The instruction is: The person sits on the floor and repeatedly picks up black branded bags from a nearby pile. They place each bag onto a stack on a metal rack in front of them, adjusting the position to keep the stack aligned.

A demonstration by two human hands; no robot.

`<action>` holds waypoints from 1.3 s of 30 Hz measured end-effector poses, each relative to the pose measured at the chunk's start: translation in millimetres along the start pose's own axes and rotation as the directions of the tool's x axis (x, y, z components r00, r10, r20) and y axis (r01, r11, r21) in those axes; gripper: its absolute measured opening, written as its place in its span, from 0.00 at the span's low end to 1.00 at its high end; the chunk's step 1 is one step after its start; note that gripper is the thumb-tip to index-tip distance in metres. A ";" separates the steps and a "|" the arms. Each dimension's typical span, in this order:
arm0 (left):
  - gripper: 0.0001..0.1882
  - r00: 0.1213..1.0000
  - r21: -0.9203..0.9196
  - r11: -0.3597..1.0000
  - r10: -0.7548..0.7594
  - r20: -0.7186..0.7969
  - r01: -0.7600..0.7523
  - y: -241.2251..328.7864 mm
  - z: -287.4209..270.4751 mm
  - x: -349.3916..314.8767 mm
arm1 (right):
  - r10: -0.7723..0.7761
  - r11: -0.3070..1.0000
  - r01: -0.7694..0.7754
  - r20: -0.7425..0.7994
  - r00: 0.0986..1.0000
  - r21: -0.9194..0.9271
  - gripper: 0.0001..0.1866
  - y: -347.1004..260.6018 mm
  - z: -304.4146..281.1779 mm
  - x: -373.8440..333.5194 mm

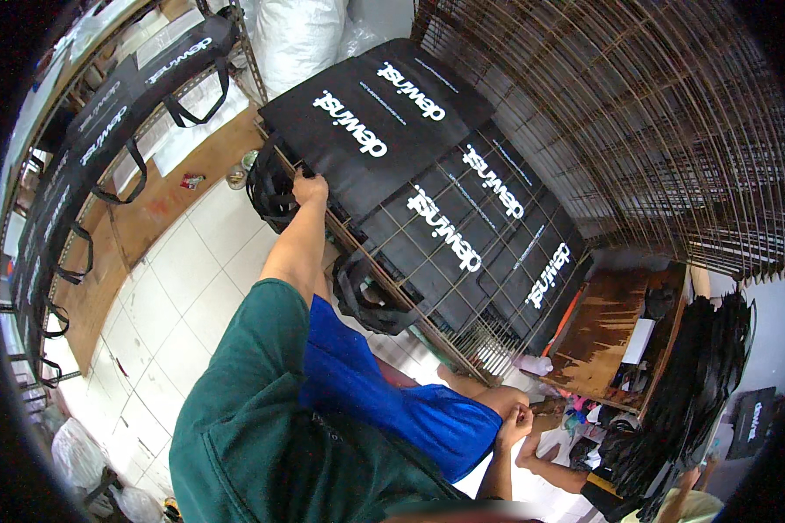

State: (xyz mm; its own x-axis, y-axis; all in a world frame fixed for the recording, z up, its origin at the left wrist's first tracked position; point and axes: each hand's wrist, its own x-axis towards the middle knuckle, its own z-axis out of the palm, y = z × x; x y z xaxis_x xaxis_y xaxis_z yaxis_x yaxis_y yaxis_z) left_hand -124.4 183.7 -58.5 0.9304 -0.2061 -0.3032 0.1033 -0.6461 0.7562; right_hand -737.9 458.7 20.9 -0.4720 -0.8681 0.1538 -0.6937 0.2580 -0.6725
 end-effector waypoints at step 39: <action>0.24 0.712 -0.372 0.817 0.571 0.409 -0.441 -1.8 -2.1 -59.0 | 0.090 0.996 -0.091 -0.195 0.977 0.004 0.06 -8.7 -14.5 -4.0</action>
State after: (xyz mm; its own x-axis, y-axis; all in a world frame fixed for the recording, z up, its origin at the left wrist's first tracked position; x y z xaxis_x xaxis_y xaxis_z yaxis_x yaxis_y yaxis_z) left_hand -178.8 198.7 -40.8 0.5770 -0.8165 -0.0213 -0.1955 -0.1634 0.9670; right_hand -737.9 466.1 36.6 -0.6299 -0.7416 0.2308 -0.6454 0.3346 -0.6866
